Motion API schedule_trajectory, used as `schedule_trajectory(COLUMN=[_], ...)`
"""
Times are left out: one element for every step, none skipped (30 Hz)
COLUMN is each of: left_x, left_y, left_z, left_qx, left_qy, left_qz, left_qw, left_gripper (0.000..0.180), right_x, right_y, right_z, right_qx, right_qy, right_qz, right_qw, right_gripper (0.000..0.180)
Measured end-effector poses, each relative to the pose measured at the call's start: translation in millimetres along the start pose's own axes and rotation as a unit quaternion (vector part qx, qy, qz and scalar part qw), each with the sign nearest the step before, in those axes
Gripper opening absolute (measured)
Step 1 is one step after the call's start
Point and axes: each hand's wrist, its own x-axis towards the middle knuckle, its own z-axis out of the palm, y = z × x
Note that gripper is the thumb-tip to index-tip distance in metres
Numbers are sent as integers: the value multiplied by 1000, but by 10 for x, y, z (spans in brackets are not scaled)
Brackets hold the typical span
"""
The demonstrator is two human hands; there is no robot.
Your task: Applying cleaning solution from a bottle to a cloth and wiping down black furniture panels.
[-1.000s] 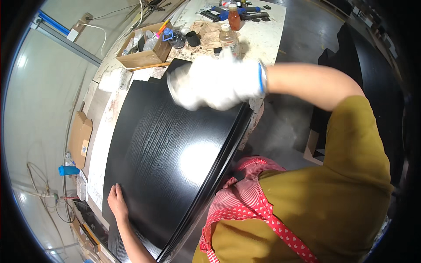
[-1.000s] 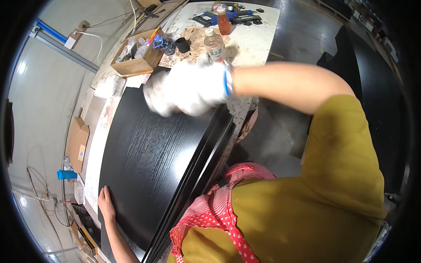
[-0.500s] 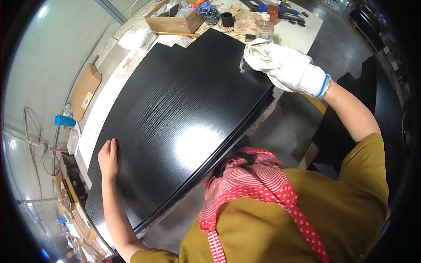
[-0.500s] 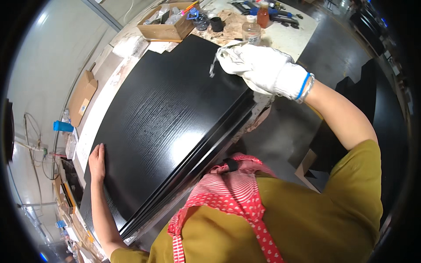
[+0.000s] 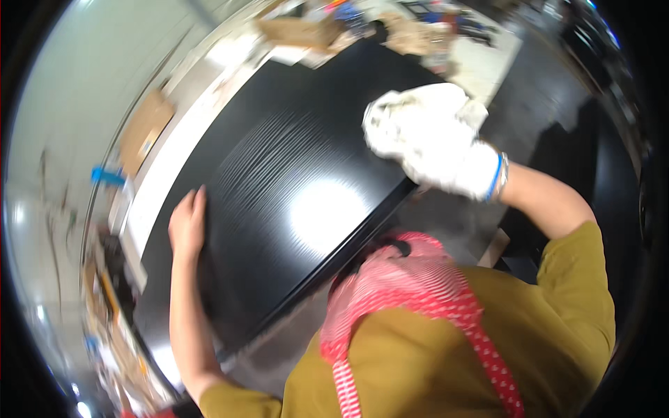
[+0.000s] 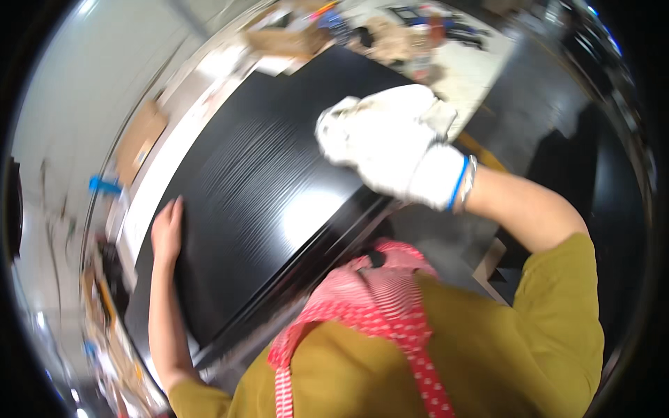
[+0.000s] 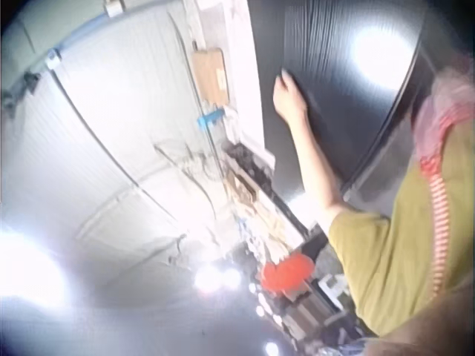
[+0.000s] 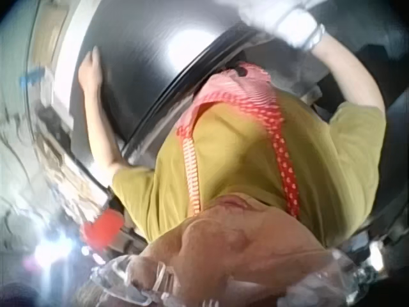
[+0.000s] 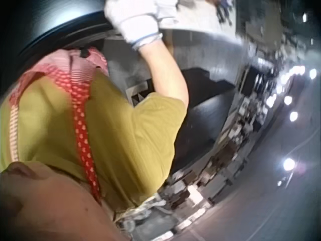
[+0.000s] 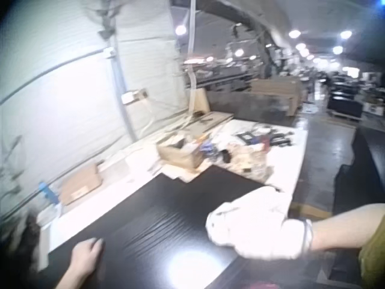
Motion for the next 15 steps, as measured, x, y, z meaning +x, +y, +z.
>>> schedule_trajectory(left_x=[5, 67, 71, 143, 134, 119, 64, -31, -144, -237, -365, -408, -517, -527, -561], left_y=[13, 3, -35, 9, -343, -592, -867, -1195, -1536, -1889, -2294, -2320, -2284, -2285, -2327], left_z=[52, 61, 69, -15, 41, -33, -213, -381, -551, -612, -630, -564, -540, -581, -614], left_qx=[-12, 14, 12, -6, -62, -93, -42, 16, 73, 142, 100, 70, 43, 43, 55], left_qy=[22, -2, -6, -95, -46, -74, -65, -46, -27, -8, -26, -5, 15, 13, 4], left_qz=[26, 34, 42, 29, 147, 169, 125, 79, 39, 11, -35, -70, -110, -112, -122], left_qw=[999, 999, 999, 995, 986, 978, 989, 996, 996, 990, 994, 995, 993, 993, 991], left_gripper=[54, 56, 56, 52, 47, 43, 46, 48, 49, 53, 56, 58, 60, 60, 62], right_x=[100, 195, 330, 426, 484, 501, 497, 482, 463, 450, 517, 758, 977, 1088, 1278], right_y=[-339, -691, -960, -975, -890, -797, -628, -431, -262, -146, -132, -502, -827, -912, -1422], right_z=[144, 230, 299, 358, 424, 502, 556, 591, 604, 569, 571, 552, 492, 910, 978], right_qx=[101, 102, 105, 105, 109, 130, 154, 171, 182, 184, 193, 54, 64, 368, 223], right_qy=[35, 10, -15, -43, -68, -71, -54, -39, -23, -4, 13, -6, -72, -141, -59], right_qz=[-58, -51, -49, -83, -124, -145, -101, -52, 1, 63, 120, 80, 37, 189, -95], right_qw=[993, 993, 993, 990, 984, 978, 981, 983, 983, 981, 974, 995, 995, 900, 968], right_gripper=[33, 36, 39, 41, 42, 42, 39, 36, 32, 29, 26, 23, 25, 25, 24])
